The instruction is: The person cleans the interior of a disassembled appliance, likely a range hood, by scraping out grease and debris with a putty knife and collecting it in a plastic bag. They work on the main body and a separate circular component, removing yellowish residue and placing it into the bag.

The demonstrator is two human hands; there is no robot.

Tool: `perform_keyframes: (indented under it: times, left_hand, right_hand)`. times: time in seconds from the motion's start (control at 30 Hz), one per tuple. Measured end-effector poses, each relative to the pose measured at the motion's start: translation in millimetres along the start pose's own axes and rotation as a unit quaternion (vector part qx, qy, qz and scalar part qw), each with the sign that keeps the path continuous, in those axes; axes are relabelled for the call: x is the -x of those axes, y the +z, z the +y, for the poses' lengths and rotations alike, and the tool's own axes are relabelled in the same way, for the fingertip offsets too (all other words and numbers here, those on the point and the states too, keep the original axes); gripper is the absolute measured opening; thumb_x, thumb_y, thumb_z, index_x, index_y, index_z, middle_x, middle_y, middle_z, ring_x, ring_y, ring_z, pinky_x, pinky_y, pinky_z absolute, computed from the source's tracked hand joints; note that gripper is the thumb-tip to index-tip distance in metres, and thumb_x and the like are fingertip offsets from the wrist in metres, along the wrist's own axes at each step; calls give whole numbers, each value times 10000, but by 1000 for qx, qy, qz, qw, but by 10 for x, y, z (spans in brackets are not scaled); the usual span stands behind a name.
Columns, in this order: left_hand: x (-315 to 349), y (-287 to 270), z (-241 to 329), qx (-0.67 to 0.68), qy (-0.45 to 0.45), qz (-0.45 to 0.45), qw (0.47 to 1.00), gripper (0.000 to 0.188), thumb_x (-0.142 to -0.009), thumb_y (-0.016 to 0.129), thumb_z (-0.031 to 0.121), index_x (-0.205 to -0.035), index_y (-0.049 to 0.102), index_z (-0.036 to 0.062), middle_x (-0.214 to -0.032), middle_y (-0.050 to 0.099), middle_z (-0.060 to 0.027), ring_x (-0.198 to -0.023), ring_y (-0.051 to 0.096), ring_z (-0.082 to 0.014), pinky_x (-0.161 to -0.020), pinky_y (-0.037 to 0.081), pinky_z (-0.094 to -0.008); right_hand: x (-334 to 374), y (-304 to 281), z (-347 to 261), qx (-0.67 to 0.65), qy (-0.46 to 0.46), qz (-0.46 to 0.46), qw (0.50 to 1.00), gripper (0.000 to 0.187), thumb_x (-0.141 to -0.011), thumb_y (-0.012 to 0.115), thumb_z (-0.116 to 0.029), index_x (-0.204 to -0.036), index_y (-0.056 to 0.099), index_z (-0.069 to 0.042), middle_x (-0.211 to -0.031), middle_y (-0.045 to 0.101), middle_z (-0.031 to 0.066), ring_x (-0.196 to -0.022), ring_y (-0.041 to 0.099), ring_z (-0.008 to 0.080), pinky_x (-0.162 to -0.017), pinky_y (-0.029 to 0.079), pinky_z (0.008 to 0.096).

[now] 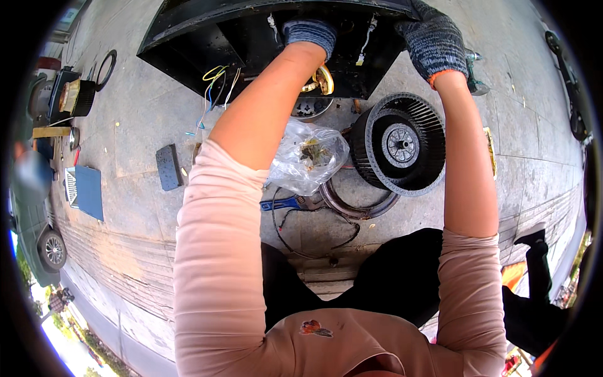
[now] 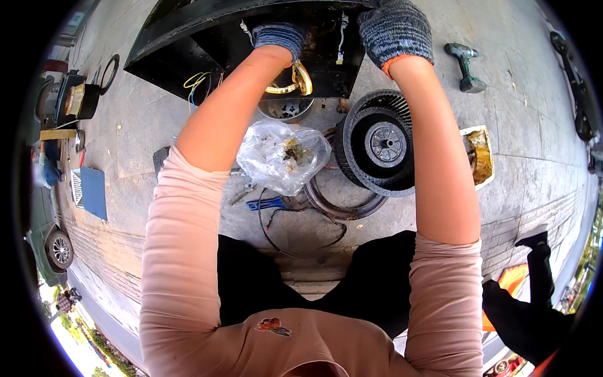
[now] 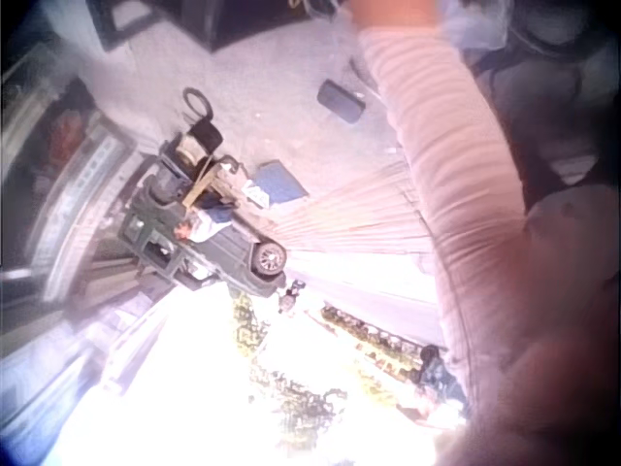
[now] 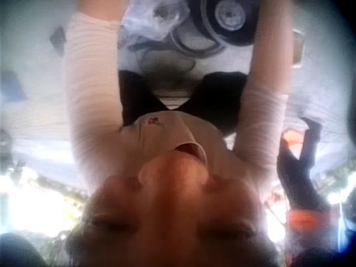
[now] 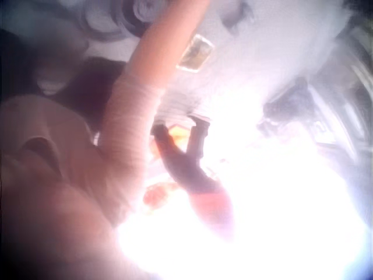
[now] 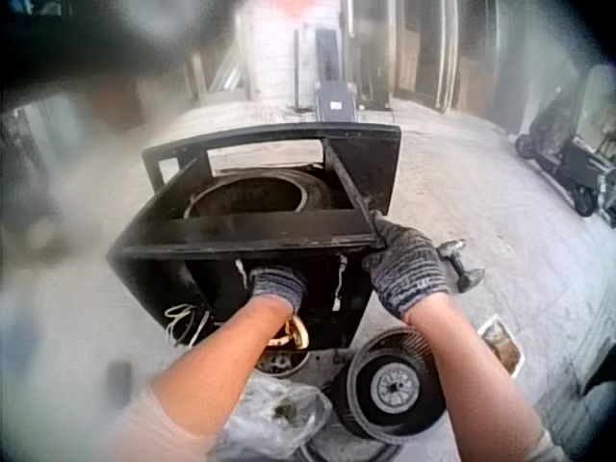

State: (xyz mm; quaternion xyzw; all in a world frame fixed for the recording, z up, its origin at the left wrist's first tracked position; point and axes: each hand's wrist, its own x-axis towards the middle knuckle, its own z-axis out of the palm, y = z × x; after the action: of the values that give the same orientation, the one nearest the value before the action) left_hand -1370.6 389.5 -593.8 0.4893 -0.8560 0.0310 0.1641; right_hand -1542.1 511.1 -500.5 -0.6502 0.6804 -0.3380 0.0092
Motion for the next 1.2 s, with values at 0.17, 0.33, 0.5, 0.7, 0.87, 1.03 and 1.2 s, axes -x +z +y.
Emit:
perform_keyframes:
  times: [0.17,0.33,0.5,0.7,0.87,1.03,1.2]
  left_hand:
    - [-314,0,334,109,72,172,976,365,-945,498,326,-1172,624,69,-1185,624,-209,-1138,567,-357,-952,442,-452]
    - [-316,-21,266,229,89,195,950,313,-948,504,300,-1098,636,58,-1109,643,-198,-1042,598,-341,-884,458,-445]
    - [-146,-106,322,100,122,66,985,292,-959,495,274,-1155,611,92,-1155,626,-176,-1062,600,-332,-890,474,-435]
    - [242,-212,75,-182,144,-153,961,358,-977,458,254,-1310,556,164,-1326,566,-147,-1173,578,-336,-944,487,-433]
    - [546,-503,-186,-216,135,-240,937,345,-967,474,153,-1288,601,139,-1261,637,-128,-1122,635,-317,-893,536,-447]
    - [1049,-477,-450,-214,208,-163,940,442,-917,498,73,-1350,534,151,-1285,598,-114,-1133,616,-316,-881,540,-444]
    - [1440,-363,-677,-176,119,-223,951,559,-911,480,29,-1439,456,211,-1395,512,-107,-1243,532,-310,-1041,450,-414]
  right_hand:
    - [45,-2,-75,160,42,-4,986,479,-853,670,-233,-1300,599,-75,-1109,687,202,-1031,659,345,-920,513,396]
    - [36,-61,-271,114,60,1,992,514,-811,632,-179,-1297,579,-19,-1062,679,241,-997,654,376,-893,512,418]
    - [54,11,109,108,-14,70,992,457,-805,591,-142,-1239,614,0,-1035,674,261,-987,647,392,-897,509,433]
    - [45,-52,-40,19,8,39,999,353,-833,548,-145,-1153,658,-47,-999,674,251,-958,642,405,-858,516,446]
    - [26,35,-22,28,17,28,999,343,-853,573,-192,-1161,650,-62,-1030,668,251,-984,632,405,-863,511,451]
    - [131,-210,-95,-92,-95,-2,991,368,-815,674,-175,-1162,633,-59,-1103,686,182,-1037,642,337,-894,502,373]
    - [238,-457,-481,-66,29,123,990,691,-761,812,-265,-1329,507,-15,-1217,645,199,-1086,635,300,-941,502,360]
